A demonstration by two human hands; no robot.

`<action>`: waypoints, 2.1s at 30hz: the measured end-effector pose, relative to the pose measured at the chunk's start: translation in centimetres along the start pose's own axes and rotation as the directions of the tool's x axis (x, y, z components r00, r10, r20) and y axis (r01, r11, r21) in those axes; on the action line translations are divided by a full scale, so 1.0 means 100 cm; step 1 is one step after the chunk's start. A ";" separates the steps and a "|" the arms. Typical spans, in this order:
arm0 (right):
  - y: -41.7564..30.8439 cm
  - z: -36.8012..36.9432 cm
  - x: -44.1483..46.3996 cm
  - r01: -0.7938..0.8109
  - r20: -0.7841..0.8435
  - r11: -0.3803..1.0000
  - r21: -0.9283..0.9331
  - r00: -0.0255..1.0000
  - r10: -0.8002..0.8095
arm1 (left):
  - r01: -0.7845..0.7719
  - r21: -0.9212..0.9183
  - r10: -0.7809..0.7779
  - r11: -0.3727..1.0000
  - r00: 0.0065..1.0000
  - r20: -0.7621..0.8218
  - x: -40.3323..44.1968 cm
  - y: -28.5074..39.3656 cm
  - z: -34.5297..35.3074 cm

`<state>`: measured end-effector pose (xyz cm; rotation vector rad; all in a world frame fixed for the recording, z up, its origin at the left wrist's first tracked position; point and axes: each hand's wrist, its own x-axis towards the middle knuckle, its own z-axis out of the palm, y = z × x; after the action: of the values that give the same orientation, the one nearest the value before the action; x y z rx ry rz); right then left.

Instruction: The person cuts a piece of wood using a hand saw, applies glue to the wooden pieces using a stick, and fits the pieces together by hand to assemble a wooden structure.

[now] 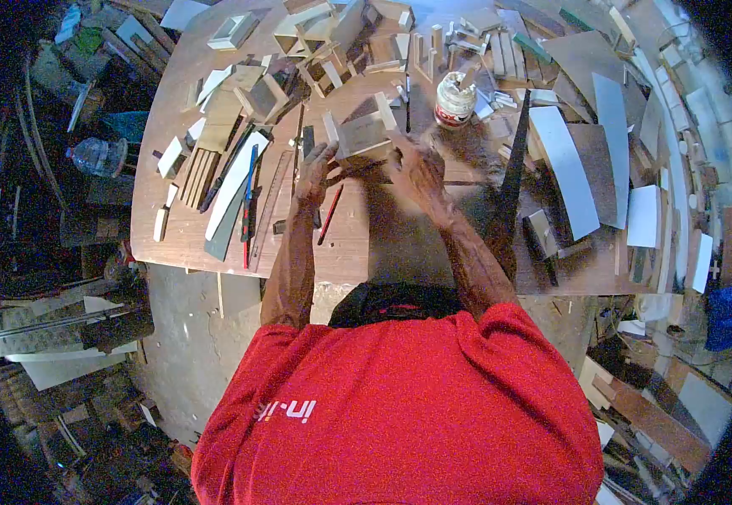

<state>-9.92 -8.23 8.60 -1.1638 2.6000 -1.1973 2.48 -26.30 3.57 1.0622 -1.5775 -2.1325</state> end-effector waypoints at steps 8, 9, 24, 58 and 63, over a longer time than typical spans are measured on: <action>0.021 0.033 0.013 0.106 0.114 0.993 -0.051 0.989 -0.099 | -0.147 -0.071 0.154 0.987 0.983 0.103 0.006 -0.020 -0.011; 0.023 0.035 0.014 0.127 0.102 0.991 -0.042 0.987 -0.122 | -0.123 -0.049 0.127 0.991 0.987 0.095 0.006 -0.018 -0.011; 0.015 0.036 0.012 0.093 0.115 0.995 -0.044 0.990 -0.087 | -0.103 -0.004 0.103 0.995 0.990 0.094 0.007 -0.012 -0.008; -0.008 -0.038 -0.057 -0.571 0.456 0.269 0.775 0.802 0.386 | -0.377 0.028 0.365 0.926 0.910 0.198 -0.107 0.033 0.074; 0.043 -0.078 -0.022 -0.177 -0.173 0.912 0.370 0.951 0.255 | -0.493 0.179 0.483 0.851 0.870 0.099 -0.104 0.020 0.086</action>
<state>-13.59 -0.11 10.65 -0.6888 2.4256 -1.7261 3.26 -14.65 10.59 0.5664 -1.8732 -1.6938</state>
